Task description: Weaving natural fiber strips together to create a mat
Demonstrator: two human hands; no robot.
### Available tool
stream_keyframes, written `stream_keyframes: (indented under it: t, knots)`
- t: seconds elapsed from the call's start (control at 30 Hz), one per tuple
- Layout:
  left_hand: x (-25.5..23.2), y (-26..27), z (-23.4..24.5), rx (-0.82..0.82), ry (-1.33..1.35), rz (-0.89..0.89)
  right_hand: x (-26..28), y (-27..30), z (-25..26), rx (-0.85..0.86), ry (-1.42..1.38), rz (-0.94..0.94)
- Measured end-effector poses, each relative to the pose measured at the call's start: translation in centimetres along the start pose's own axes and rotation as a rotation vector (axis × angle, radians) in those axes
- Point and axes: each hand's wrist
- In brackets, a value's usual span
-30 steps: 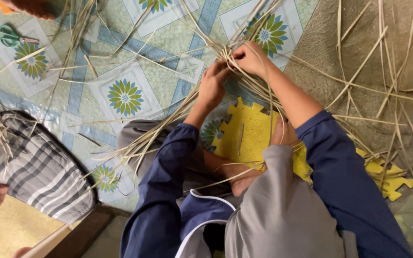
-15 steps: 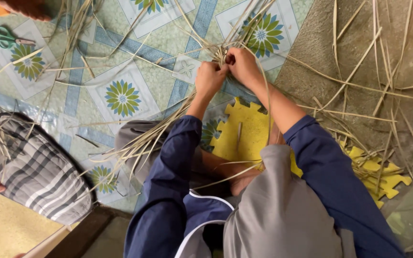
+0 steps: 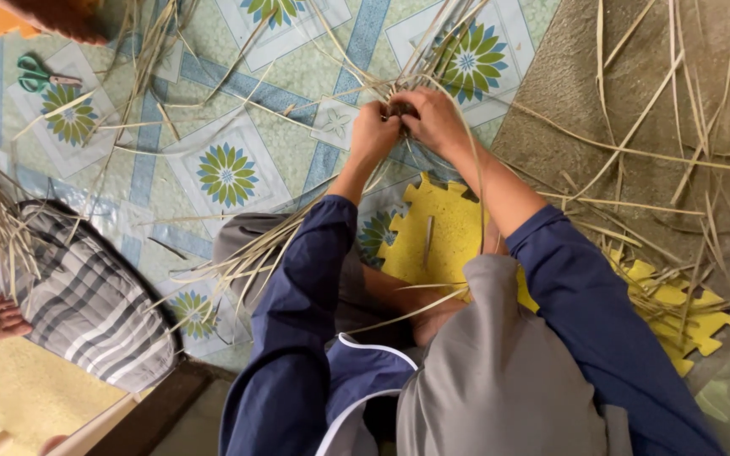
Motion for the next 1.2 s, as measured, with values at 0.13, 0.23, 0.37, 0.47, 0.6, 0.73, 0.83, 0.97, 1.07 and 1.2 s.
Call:
stream_keyframes:
  t: [0.13,0.23,0.37,0.47,0.6,0.73,0.83,0.97,1.07,1.2]
  knots:
    - [-2.5,0.9,2.1,0.129,0.753,0.257,-0.3,0.2,0.0,0.023,-0.156,-0.066]
    - [-4.1,2.1,6.0,0.192,1.129,0.414,-0.6,0.6,-0.5,-0.049,-0.115,-0.034]
    - [-7.5,7.1,16.5,0.329,1.085,0.327,-1.0,0.8,-1.1,-0.167,-0.026,0.047]
    - [-9.9,13.8,26.4,0.376,0.772,0.103,-0.9,0.9,-1.1,-0.192,-0.071,0.056]
    - [-7.4,22.3,38.6,0.107,-0.053,0.209,-1.0,0.8,-1.6,-0.145,-0.026,0.021]
    - [-3.3,26.0,42.7,0.126,-0.778,0.660,-1.7,0.8,-2.4,-0.198,0.088,0.103]
    - [-8.4,25.1,37.5,0.205,-0.897,0.329,-0.5,2.2,-1.2,-0.186,0.059,0.111]
    - [-15.3,20.2,28.6,0.349,-0.430,-0.421,-0.2,3.3,-1.3,-0.313,-0.296,-0.029]
    - [-15.6,13.8,22.3,0.333,-0.327,-0.531,-0.2,4.5,0.3,-0.559,-0.455,-0.087]
    - [-12.9,6.8,11.5,0.478,0.365,0.167,3.3,5.8,2.2,-0.584,-0.332,0.000]
Point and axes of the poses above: each hand's wrist, its own y-axis away from the middle knuckle, its own z-axis out of the back of the hand, x = y × z, and after that the axes turned 13 degrees about y, right-handed
